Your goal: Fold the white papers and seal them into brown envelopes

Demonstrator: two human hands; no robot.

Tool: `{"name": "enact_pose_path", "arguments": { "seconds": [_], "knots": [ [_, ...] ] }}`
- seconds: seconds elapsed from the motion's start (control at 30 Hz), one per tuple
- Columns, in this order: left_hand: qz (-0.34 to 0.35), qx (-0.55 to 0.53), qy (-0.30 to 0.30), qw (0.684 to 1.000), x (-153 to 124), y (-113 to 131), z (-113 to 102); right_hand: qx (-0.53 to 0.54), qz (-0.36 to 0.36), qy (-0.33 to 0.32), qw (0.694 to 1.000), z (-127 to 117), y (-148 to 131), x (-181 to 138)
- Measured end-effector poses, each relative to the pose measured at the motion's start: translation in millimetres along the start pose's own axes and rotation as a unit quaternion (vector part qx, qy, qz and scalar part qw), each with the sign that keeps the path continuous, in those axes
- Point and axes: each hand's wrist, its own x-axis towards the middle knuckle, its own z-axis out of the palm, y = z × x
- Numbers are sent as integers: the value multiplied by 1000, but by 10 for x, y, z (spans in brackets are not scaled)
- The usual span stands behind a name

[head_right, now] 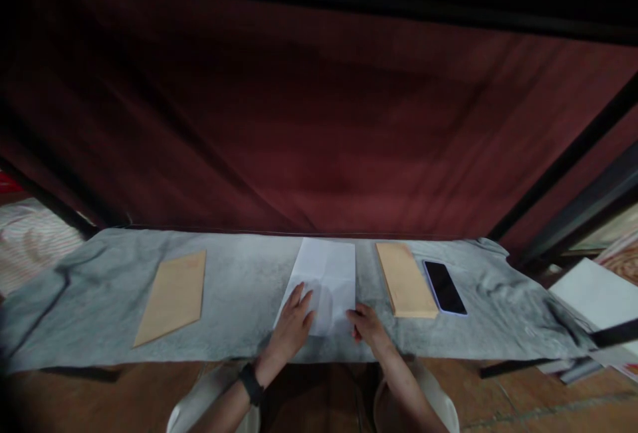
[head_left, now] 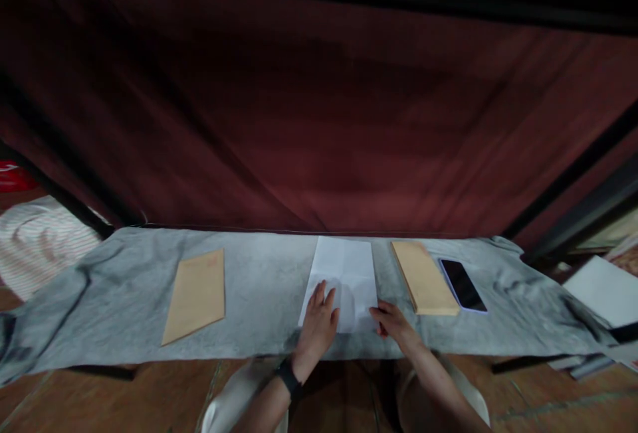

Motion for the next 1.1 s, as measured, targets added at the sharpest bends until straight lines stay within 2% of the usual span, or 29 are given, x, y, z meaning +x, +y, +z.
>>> {"name": "enact_pose_path", "arguments": {
  "seconds": [0.1,0.17,0.27,0.33,0.4,0.53,0.63,0.83,0.97,1.1],
  "knots": [
    [35,38,-23,998,113,131,67,-23,-3,-3,1000,-43,30,76],
    [32,61,1,998,184,122,76,-33,-4,0,999,-115,42,136],
    [-22,81,53,995,265,-30,83,-50,0,-3,999,-237,66,200],
    [-49,78,62,994,278,-163,108,-55,1,-15,998,-291,85,215],
    [-48,61,62,995,254,-263,152,-60,1,-27,998,-314,103,219],
    [-38,17,77,996,183,-309,245,-73,6,-40,996,-303,137,236],
    [-37,-4,66,997,199,-285,267,-76,7,-36,996,-273,151,234],
    [-32,-26,64,997,310,-275,250,-20,11,-15,1000,-192,81,112],
    [-25,-13,64,998,309,-246,233,16,29,-2,999,-161,2,58],
    [-18,33,35,999,251,-208,167,-35,46,10,998,-173,9,61]
  ]
}}
